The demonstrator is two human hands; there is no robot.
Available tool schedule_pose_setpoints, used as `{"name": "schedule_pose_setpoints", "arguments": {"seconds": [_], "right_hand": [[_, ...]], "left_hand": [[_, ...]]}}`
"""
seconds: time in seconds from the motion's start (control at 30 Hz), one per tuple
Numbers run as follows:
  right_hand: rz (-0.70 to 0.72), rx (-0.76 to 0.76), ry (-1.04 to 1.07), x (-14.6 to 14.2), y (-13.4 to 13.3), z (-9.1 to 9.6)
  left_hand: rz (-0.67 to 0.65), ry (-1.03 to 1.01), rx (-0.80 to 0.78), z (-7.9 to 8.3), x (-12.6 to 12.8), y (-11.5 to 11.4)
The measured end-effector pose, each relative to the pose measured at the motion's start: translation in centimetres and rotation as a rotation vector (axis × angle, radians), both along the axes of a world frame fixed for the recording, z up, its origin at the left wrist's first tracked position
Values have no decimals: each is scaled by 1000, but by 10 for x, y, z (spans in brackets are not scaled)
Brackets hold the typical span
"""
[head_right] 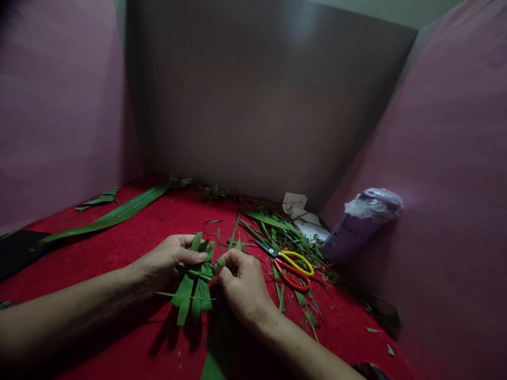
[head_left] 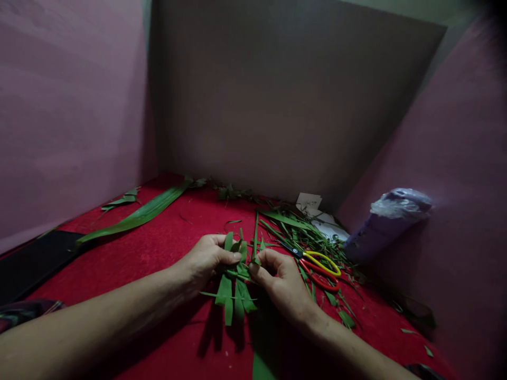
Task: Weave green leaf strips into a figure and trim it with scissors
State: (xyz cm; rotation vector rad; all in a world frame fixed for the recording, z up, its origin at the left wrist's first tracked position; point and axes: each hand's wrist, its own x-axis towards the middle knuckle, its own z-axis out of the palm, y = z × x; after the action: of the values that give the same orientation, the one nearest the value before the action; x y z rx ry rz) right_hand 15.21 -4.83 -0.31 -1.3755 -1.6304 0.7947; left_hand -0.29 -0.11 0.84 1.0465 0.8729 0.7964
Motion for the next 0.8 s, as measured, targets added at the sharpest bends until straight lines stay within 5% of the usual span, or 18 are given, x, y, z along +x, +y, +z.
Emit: {"name": "schedule_pose_setpoints", "arguments": {"seconds": [0.8], "right_hand": [[-57, -14, -13, 1, 0, 1]], "left_hand": [[16, -46, -11, -6, 1, 0]]}}
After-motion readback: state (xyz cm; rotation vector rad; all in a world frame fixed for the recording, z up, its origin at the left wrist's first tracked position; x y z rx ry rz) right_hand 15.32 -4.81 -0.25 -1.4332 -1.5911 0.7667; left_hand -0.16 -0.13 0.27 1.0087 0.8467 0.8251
